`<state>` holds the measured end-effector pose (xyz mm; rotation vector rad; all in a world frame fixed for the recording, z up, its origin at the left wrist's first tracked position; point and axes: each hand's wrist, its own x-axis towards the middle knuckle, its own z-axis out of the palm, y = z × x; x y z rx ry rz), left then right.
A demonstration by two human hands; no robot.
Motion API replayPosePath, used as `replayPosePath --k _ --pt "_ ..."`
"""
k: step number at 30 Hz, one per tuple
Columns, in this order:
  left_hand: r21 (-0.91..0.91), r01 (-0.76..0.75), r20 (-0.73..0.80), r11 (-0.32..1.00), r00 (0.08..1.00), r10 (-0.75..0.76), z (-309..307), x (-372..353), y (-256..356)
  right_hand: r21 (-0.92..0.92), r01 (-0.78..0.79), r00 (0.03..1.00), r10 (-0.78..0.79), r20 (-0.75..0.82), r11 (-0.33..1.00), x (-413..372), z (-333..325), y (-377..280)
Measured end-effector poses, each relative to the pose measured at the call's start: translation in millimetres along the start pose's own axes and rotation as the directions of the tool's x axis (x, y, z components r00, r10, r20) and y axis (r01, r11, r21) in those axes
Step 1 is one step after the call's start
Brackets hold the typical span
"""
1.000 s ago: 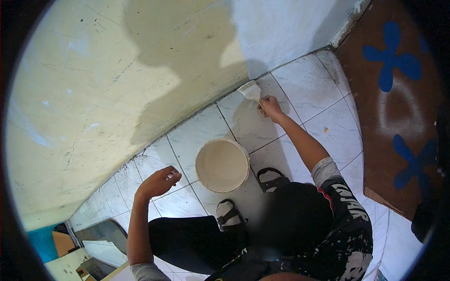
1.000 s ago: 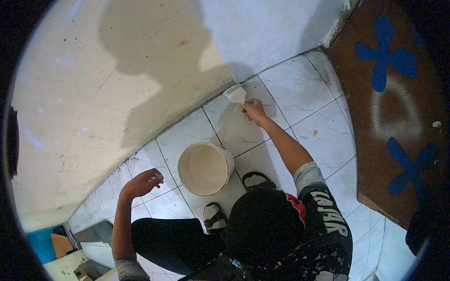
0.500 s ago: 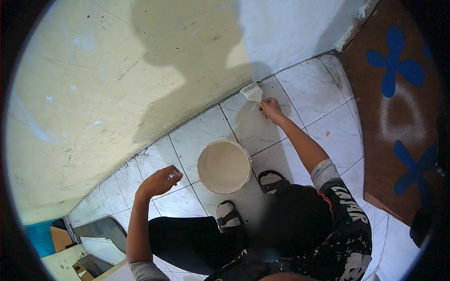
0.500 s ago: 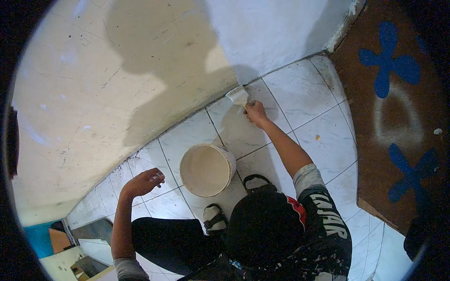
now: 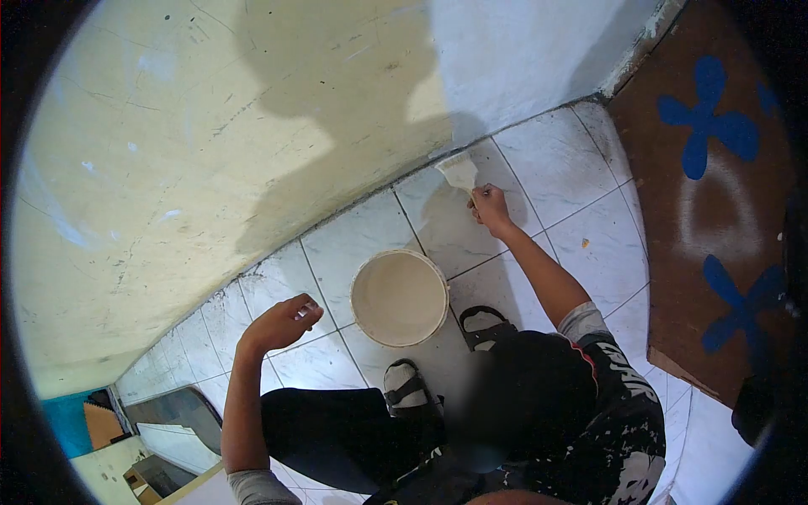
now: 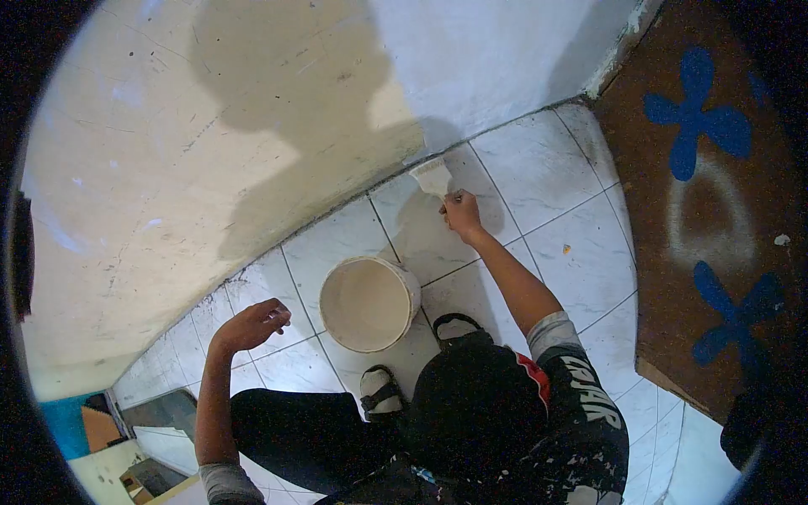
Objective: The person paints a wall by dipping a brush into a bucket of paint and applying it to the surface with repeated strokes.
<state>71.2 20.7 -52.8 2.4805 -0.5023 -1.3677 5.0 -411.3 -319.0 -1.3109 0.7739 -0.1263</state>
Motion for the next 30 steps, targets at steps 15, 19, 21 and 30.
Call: replayPosePath --k 15,19,21,30 --pt "0.022 0.008 -0.009 1.000 1.000 -0.008 -1 -1 2 -0.142 -0.013 0.999 0.005 -0.053 0.990 28 14 3" --pt "0.019 0.000 0.009 1.000 1.000 0.000 -2 1 2 -0.148 -0.003 0.999 -0.006 -0.054 0.989 31 17 2" --pt "0.014 -0.013 0.011 1.000 1.000 0.012 -1 2 1 -0.155 0.005 0.998 -0.015 -0.063 0.988 31 21 3" --pt "0.058 -0.024 -0.015 0.998 1.000 0.024 0 1 -1 0.029 0.008 1.000 -0.008 -0.017 1.000 0 17 -10"
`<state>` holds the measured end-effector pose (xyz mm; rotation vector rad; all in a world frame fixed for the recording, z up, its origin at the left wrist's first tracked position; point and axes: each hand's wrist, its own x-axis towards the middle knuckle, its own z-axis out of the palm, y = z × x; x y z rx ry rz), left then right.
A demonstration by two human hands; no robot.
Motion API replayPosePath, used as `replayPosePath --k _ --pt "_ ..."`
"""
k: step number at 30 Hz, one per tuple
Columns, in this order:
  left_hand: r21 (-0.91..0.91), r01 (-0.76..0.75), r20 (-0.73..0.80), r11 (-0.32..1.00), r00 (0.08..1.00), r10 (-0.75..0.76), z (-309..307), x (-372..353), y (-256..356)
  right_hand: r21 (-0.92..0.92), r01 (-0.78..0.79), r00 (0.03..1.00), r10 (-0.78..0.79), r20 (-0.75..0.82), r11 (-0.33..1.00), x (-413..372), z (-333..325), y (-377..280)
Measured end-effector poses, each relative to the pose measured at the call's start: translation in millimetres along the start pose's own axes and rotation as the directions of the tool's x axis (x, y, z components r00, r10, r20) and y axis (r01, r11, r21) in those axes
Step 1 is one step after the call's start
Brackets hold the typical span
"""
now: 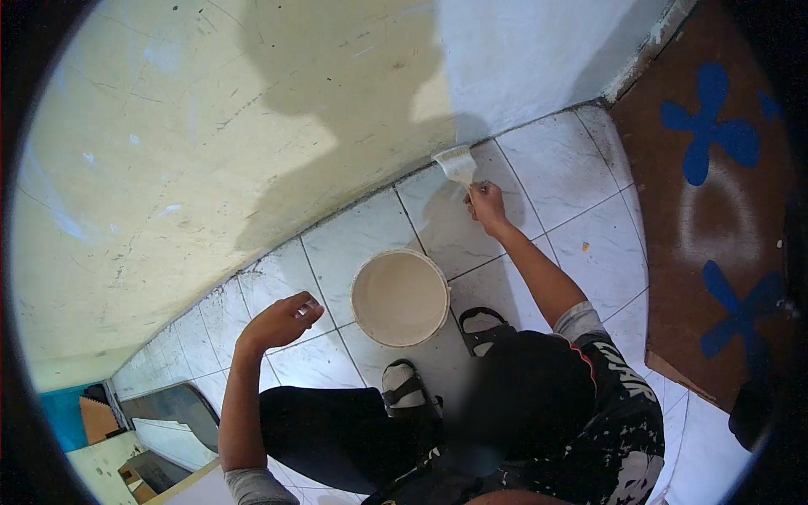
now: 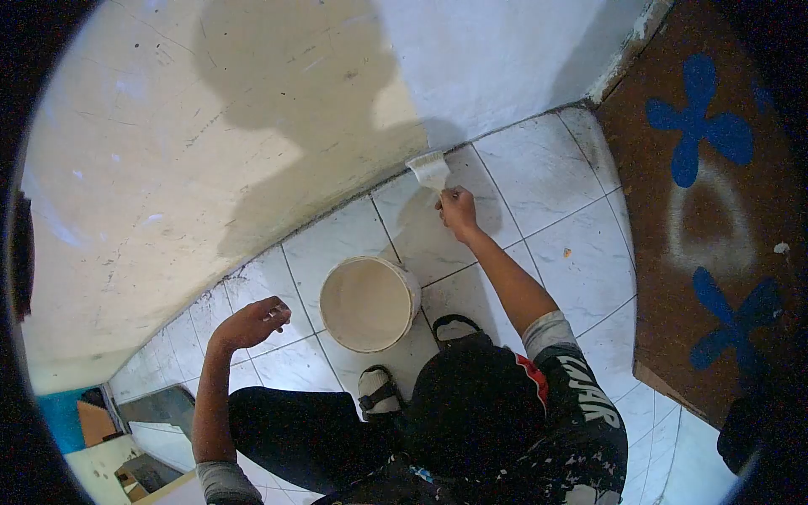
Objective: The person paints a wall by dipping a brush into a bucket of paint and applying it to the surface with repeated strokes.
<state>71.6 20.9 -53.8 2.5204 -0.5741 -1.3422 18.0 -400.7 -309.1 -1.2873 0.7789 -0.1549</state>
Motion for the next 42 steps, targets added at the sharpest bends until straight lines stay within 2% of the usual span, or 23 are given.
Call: replayPosePath --k 5,8,10,14,18,24,26,28,29,31,35,38,42 --pt "-0.021 0.016 0.002 1.000 1.000 -0.016 -3 -3 2 -0.040 -0.040 0.999 0.039 -0.030 0.998 9 -3 18" --pt "-0.025 0.019 -0.002 1.000 1.000 -0.019 -2 -2 3 -0.120 0.007 1.000 -0.010 -0.028 0.993 20 0 16" --pt "-0.017 0.009 -0.004 1.000 1.000 -0.009 -2 -2 4 -0.157 -0.038 0.999 0.031 -0.042 0.987 23 5 8" --pt "-0.003 0.029 0.012 1.000 1.000 -0.029 -4 -2 3 -0.108 -0.022 0.999 0.018 -0.036 0.994 18 12 -11" --pt "-0.006 0.026 0.003 1.000 1.000 -0.026 -4 -3 6 -0.031 0.047 0.999 -0.046 0.017 0.998 7 13 -46" --pt "0.022 -0.019 -0.002 1.000 1.000 0.019 -2 5 0 0.062 0.130 0.989 -0.133 0.058 0.990 -54 17 -138" --pt "0.002 0.018 0.031 1.000 0.999 -0.018 -3 7 1 0.080 0.157 0.985 -0.162 0.057 0.984 -70 15 -157" --pt "0.001 -0.005 0.018 1.000 1.000 0.005 -2 8 -1 0.166 0.190 0.974 -0.207 0.094 0.968 -85 13 -172" --pt "0.001 -0.026 0.002 1.000 1.000 0.026 -1 8 -2 0.164 0.190 0.974 -0.207 0.093 0.968 -93 12 -179" --pt "0.004 -0.029 0.001 1.000 1.000 0.029 -1 9 -5 0.124 0.288 0.954 -0.295 0.046 0.950 -105 11 -189" --pt "0.027 -0.036 0.001 0.999 0.999 0.036 -1 8 -4 0.197 0.332 0.933 -0.352 0.072 0.922 -79 10 -176" --pt "0.029 -0.003 0.001 1.000 1.000 0.003 -2 8 -1 0.164 0.337 0.930 -0.355 0.097 0.927 -33 14 -120" --pt "0.016 -0.011 0.003 1.000 1.000 0.011 -3 8 1 0.089 0.257 0.960 -0.265 0.094 0.962 -17 13 -77"
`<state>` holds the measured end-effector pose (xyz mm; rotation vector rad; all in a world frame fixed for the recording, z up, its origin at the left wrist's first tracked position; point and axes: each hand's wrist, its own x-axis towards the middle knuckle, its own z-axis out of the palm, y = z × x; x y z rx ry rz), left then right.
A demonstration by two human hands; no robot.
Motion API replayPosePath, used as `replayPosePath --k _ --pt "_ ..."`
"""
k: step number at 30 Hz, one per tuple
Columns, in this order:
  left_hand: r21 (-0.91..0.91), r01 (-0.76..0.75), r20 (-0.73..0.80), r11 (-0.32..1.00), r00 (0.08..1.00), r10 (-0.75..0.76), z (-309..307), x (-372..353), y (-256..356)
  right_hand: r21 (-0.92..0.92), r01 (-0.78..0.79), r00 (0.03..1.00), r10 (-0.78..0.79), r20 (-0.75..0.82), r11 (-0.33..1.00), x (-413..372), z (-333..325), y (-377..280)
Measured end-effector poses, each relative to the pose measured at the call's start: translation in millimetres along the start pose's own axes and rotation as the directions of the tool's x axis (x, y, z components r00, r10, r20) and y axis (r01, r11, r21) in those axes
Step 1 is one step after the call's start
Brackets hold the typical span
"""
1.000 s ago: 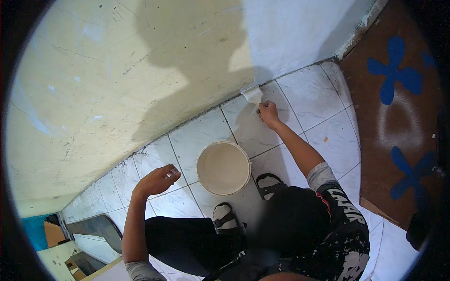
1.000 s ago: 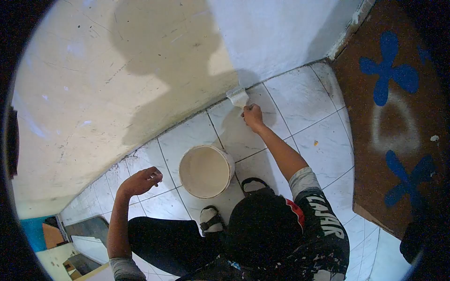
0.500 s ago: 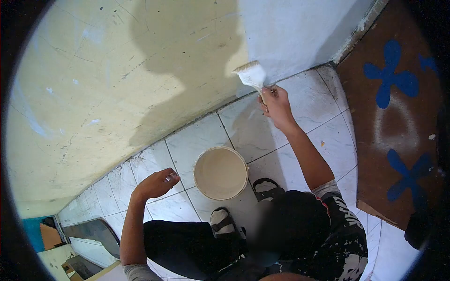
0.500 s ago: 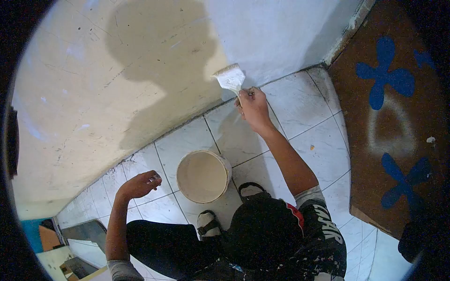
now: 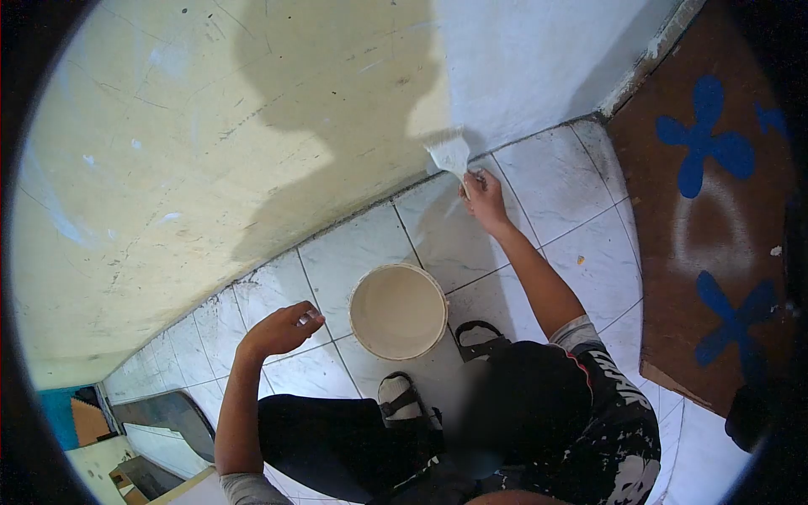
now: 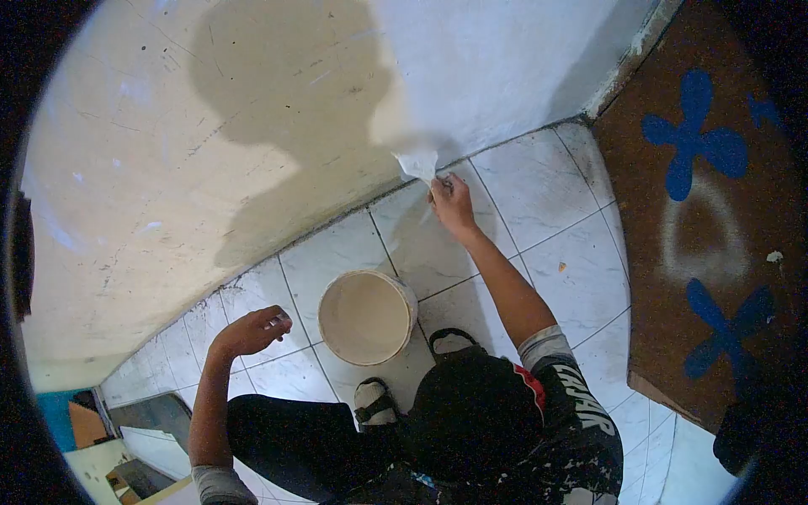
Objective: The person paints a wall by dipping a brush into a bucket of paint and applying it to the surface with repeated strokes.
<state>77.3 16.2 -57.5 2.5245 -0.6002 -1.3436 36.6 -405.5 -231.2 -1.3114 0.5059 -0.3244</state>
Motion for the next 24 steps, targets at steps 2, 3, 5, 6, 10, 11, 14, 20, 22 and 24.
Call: replayPosePath --k 2,3,5,6,10,11,14,20,22,24 --pt "0.026 -0.006 -0.002 1.000 1.000 0.006 0 0 1 -0.058 -0.157 0.987 0.153 -0.056 0.986 1 -4 26" --pt "0.027 -0.008 -0.004 1.000 1.000 0.008 1 1 0 -0.057 -0.153 0.987 0.150 -0.056 0.987 1 -8 39" --pt "0.004 -0.024 0.003 1.000 1.000 0.024 2 2 -5 -0.201 -0.207 0.975 0.186 -0.123 0.957 -1 -12 59" --pt "0.004 -0.025 -0.003 1.000 1.000 0.025 2 0 -6 -0.201 -0.202 0.976 0.181 -0.120 0.959 -3 -9 58" --pt "0.001 0.000 -0.002 1.000 1.000 0.000 1 -2 -2 -0.184 -0.296 0.947 0.264 -0.182 0.937 8 -5 51" --pt "-0.009 0.015 0.006 1.000 1.000 -0.015 -1 -3 -1 -0.182 -0.277 0.954 0.247 -0.173 0.943 15 -4 50" --pt "0.001 0.036 0.015 0.999 0.999 -0.036 -3 -6 7 -0.209 -0.207 0.975 0.183 -0.130 0.956 17 8 1" --pt "0.039 0.051 0.015 0.998 0.999 -0.052 -5 -8 16 -0.021 -0.123 0.992 0.121 -0.044 0.992 -14 23 -83" --pt "0.057 0.018 0.011 0.998 1.000 -0.019 -3 -4 8 -0.021 -0.090 0.995 0.089 -0.035 0.996 -27 29 -114" --pt "0.072 -0.014 0.008 0.997 1.000 0.014 -3 -3 6 -0.022 -0.058 0.998 0.057 -0.025 0.998 -41 35 -148"
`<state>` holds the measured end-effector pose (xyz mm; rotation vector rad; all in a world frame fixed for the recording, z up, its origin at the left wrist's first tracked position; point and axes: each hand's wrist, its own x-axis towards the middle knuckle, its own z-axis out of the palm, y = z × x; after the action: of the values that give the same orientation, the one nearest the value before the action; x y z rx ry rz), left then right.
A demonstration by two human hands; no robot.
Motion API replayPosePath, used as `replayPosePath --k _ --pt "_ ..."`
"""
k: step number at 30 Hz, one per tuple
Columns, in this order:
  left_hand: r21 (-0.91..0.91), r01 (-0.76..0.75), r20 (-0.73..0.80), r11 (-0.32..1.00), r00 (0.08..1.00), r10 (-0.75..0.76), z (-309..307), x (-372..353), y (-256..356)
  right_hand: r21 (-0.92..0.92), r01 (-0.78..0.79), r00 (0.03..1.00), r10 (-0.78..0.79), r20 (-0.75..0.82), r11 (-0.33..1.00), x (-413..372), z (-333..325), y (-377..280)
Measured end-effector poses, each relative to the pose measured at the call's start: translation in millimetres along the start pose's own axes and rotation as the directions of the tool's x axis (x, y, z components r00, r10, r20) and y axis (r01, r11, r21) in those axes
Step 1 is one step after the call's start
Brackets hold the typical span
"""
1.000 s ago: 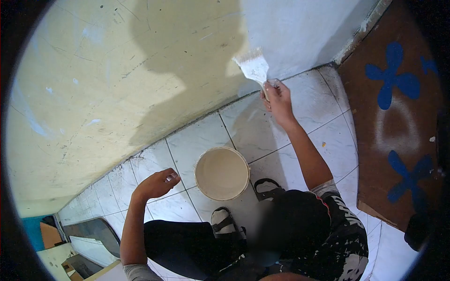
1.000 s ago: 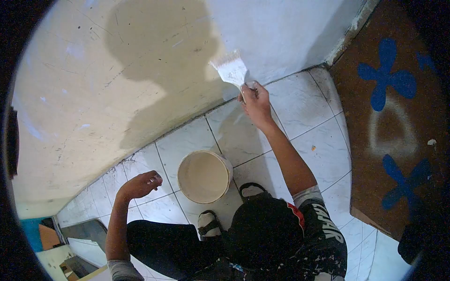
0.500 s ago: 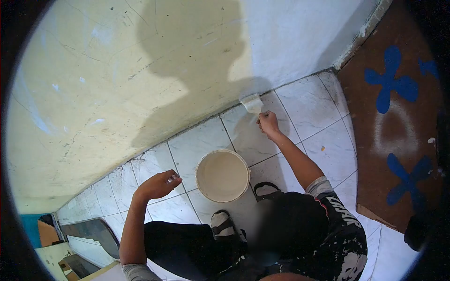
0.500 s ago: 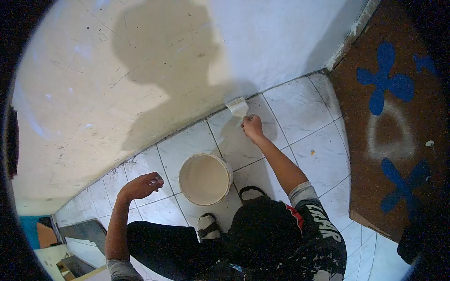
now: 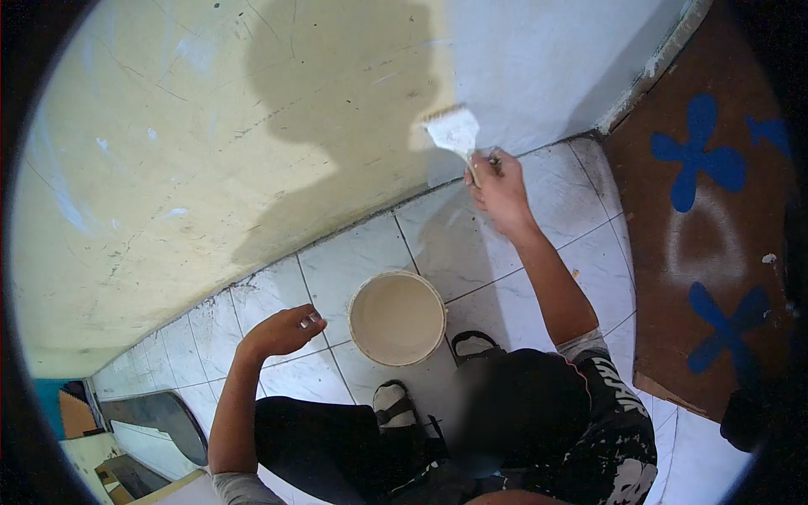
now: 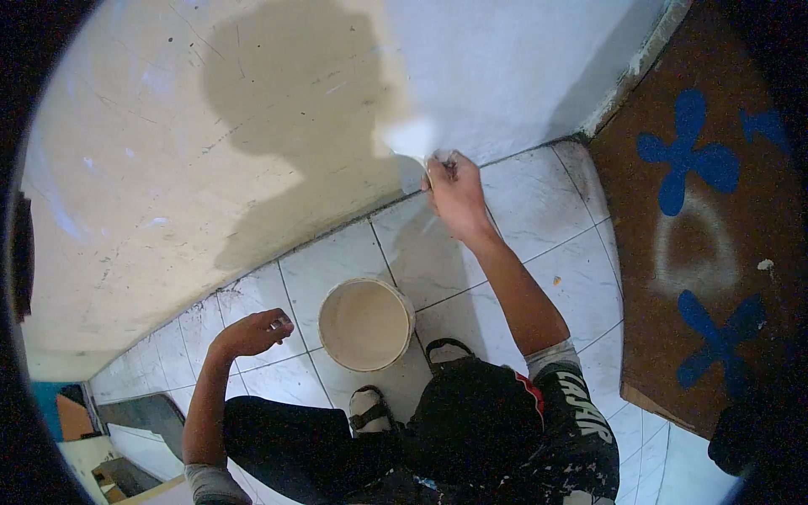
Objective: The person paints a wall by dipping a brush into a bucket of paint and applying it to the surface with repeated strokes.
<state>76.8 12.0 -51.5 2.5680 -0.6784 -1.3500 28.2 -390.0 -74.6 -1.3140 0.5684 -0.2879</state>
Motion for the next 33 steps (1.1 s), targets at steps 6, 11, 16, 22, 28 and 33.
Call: replayPosePath --k 6,11,16,22,28,33 --pt "-0.027 -0.018 -0.010 0.999 1.000 0.018 -2 -2 -1 0.112 0.243 0.969 -0.245 0.002 0.963 -20 10 -38" --pt "-0.052 0.034 0.013 0.998 0.999 -0.033 -6 -7 8 0.041 0.172 0.985 -0.172 -0.003 0.984 37 -6 74" --pt "-0.036 0.012 0.012 0.999 1.000 -0.012 -6 -7 14 0.061 -0.100 0.995 0.101 -0.013 0.993 53 -33 172" --pt "-0.024 -0.001 -0.004 1.000 1.000 0.001 -6 -6 9 -0.177 -0.290 0.956 0.278 -0.089 0.941 53 -36 193" --pt "-0.035 0.012 -0.007 0.999 1.000 -0.013 -8 -10 15 -0.156 -0.179 0.984 0.176 -0.031 0.971 71 -28 111" --pt "-0.028 -0.017 0.006 0.999 1.000 0.017 -8 -8 16 -0.118 -0.115 0.993 0.114 -0.012 0.986 25 -9 17"
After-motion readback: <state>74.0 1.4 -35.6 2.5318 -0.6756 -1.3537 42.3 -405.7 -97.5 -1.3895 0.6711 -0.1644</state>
